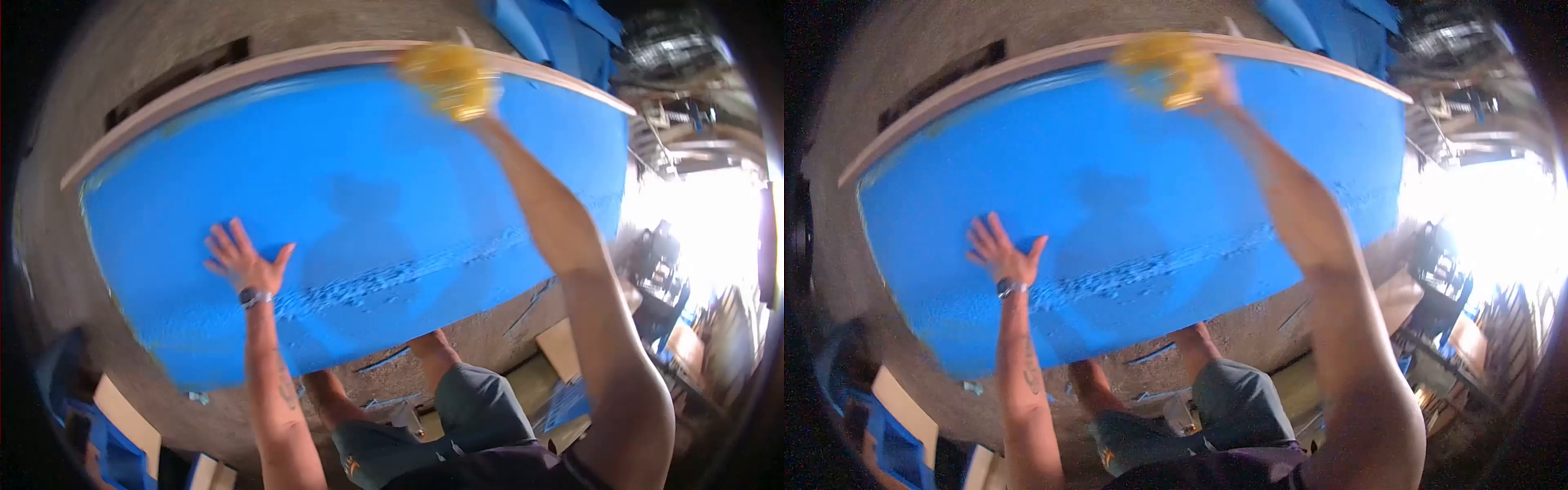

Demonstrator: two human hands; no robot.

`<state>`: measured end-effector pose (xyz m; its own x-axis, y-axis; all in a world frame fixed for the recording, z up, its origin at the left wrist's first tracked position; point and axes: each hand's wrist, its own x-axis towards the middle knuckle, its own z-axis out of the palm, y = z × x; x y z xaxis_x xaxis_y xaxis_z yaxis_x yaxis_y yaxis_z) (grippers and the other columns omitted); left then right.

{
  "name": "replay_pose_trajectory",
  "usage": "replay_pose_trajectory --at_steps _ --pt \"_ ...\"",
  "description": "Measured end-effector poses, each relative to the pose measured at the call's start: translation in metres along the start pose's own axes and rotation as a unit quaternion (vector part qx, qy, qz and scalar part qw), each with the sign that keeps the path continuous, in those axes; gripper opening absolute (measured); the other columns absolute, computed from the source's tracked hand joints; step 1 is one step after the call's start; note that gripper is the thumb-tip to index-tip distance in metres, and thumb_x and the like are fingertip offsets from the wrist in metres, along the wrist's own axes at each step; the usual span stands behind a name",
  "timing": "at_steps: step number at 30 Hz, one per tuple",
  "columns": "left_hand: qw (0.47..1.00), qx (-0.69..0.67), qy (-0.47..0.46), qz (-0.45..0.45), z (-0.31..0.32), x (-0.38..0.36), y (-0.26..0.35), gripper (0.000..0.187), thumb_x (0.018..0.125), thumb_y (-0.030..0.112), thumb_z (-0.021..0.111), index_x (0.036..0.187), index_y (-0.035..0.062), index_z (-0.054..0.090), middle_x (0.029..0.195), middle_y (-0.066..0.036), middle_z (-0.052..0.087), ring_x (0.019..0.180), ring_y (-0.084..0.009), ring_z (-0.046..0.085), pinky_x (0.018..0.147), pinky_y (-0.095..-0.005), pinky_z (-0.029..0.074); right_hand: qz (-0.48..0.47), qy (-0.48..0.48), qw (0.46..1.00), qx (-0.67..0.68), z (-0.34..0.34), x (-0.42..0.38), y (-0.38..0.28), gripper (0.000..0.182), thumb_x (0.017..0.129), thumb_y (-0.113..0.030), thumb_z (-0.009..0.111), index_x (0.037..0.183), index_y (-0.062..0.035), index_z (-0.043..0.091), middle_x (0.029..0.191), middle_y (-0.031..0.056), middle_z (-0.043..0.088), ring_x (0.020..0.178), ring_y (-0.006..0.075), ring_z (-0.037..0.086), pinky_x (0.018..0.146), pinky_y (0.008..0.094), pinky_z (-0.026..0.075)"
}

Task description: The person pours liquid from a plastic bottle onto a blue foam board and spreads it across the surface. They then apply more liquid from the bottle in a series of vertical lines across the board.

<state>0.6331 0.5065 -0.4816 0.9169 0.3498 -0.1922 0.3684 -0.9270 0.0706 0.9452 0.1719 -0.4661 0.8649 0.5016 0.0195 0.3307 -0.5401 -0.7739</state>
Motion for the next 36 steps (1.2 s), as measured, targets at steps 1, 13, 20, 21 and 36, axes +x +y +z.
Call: replay_pose_trajectory --at_steps 1,13,20,21,36 --pt "1.000 0.021 -0.009 -0.011 0.003 0.001 -0.001 0.112 0.063 0.081 0.050 0.143 0.0093 0.019 0.148 -0.024 0.009 0.135 -0.0460 0.007 0.100 -0.0685 0.008 -0.033 -0.014 0.999 0.041 0.013 0.005 -0.015 0.056 0.073 -0.011 0.068 0.125 -0.0092 0.047 0.112 0.0124 0.060 0.099 0.0240 0.060 0.086 0.0375 0.050" --pt "0.995 0.054 0.076 0.025 0.016 -0.007 -0.003 0.108 0.068 0.077 0.049 0.145 0.0122 0.011 0.149 -0.019 0.006 0.137 -0.0403 0.005 0.104 -0.0651 0.008 0.050 0.078 0.969 -0.229 -0.168 -0.055 0.055 0.041 0.084 -0.024 0.063 0.120 -0.0081 0.052 0.114 0.0084 0.060 0.106 0.0165 0.057 0.092 0.0311 0.047" --pt "0.975 0.149 -0.134 -0.100 -0.026 0.009 0.040 0.096 0.077 0.062 0.053 0.145 0.0107 0.008 0.149 -0.019 0.006 0.137 -0.0388 0.007 0.107 -0.0576 0.012 -0.056 0.130 0.990 0.003 -0.085 -0.021 0.047 0.048 0.073 -0.010 0.067 0.117 -0.0102 0.050 0.109 0.0152 0.057 0.106 0.0295 0.053 0.091 0.0407 0.043" --pt "0.970 0.159 -0.149 -0.112 -0.024 0.007 0.043 0.094 0.079 0.061 0.052 0.145 0.0102 0.009 0.149 -0.019 0.008 0.137 -0.0391 0.008 0.107 -0.0573 0.013 -0.062 0.067 0.996 0.001 -0.098 -0.021 0.018 0.045 0.075 -0.013 0.066 0.117 -0.0120 0.050 0.110 0.0149 0.057 0.106 0.0307 0.054 0.090 0.0413 0.044" --pt "0.999 -0.040 0.026 -0.014 0.045 -0.034 0.617 0.088 0.073 0.069 0.051 0.138 0.0118 0.032 0.143 -0.029 0.019 0.131 -0.0521 0.011 0.099 -0.0688 0.007 0.044 0.130 0.988 -0.075 -0.406 -0.163 0.249 0.043 0.074 -0.019 0.070 0.115 -0.0146 0.057 0.104 0.0100 0.064 0.092 0.0271 0.063 0.079 0.0361 0.051"
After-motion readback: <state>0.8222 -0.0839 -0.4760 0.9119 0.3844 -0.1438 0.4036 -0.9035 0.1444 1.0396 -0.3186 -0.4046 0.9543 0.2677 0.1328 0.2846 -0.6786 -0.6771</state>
